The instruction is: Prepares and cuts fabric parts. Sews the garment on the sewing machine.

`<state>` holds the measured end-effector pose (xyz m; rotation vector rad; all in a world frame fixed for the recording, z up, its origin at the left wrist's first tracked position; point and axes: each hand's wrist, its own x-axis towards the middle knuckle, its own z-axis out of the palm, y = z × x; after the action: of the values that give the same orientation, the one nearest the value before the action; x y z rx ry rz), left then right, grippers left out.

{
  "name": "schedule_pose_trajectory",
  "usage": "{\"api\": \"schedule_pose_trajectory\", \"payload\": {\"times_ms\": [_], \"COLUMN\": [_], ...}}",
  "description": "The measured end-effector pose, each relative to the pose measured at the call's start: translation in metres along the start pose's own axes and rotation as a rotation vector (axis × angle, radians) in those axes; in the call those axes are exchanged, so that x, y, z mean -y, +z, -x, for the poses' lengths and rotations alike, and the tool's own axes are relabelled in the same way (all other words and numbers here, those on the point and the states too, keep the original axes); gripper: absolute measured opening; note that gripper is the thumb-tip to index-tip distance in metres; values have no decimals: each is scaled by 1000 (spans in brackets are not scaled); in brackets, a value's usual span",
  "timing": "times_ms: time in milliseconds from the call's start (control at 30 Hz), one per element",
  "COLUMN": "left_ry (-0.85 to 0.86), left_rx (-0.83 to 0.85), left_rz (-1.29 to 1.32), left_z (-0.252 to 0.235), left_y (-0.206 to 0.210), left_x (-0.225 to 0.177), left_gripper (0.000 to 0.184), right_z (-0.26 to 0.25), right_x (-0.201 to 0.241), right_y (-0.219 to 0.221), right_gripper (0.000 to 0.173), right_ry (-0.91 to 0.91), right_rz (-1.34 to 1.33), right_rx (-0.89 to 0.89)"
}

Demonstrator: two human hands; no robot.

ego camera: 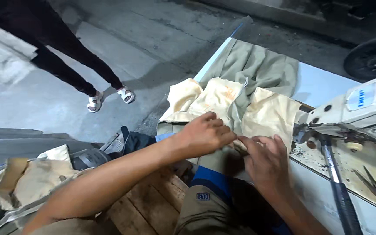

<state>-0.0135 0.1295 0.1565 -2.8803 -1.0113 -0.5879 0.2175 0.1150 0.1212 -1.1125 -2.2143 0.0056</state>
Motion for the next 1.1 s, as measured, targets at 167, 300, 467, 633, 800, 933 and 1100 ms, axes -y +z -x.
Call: {"api": "schedule_pose_trajectory", "payload": {"times_ms": [167, 300, 467, 633, 800, 933, 1100], "left_ry": [-100, -247, -184, 379, 473, 604, 602], "left_rx": [-93, -166, -109, -61, 497, 606, 448], "left_rz": [2, 4, -20, -393, -588, -49, 86], "left_z": [-11, -16, -6, -84, -218, -204, -189], "left_y": [-29, -34, -50, -178, -117, 78, 111], "left_x": [14, 10, 35, 145, 32, -1, -22], "left_gripper": [23, 21, 24, 20, 13, 17, 8], "right_z": [-47, -59, -64, -119, -52, 63, 69], "right_x": [-20, -24, -7, 63, 53, 17, -3], "right_y": [-41, -42, -34, -43, -37, -5, -56], "right_gripper": [20, 19, 22, 20, 34, 75, 54], "right_ry": [-1, -46, -25, 447, 1037, 1112, 924], "right_rz": [-196, -135, -137, -1217, -1556, -889, -123], "right_rx": [195, 126, 134, 31, -335, -306, 452]}}
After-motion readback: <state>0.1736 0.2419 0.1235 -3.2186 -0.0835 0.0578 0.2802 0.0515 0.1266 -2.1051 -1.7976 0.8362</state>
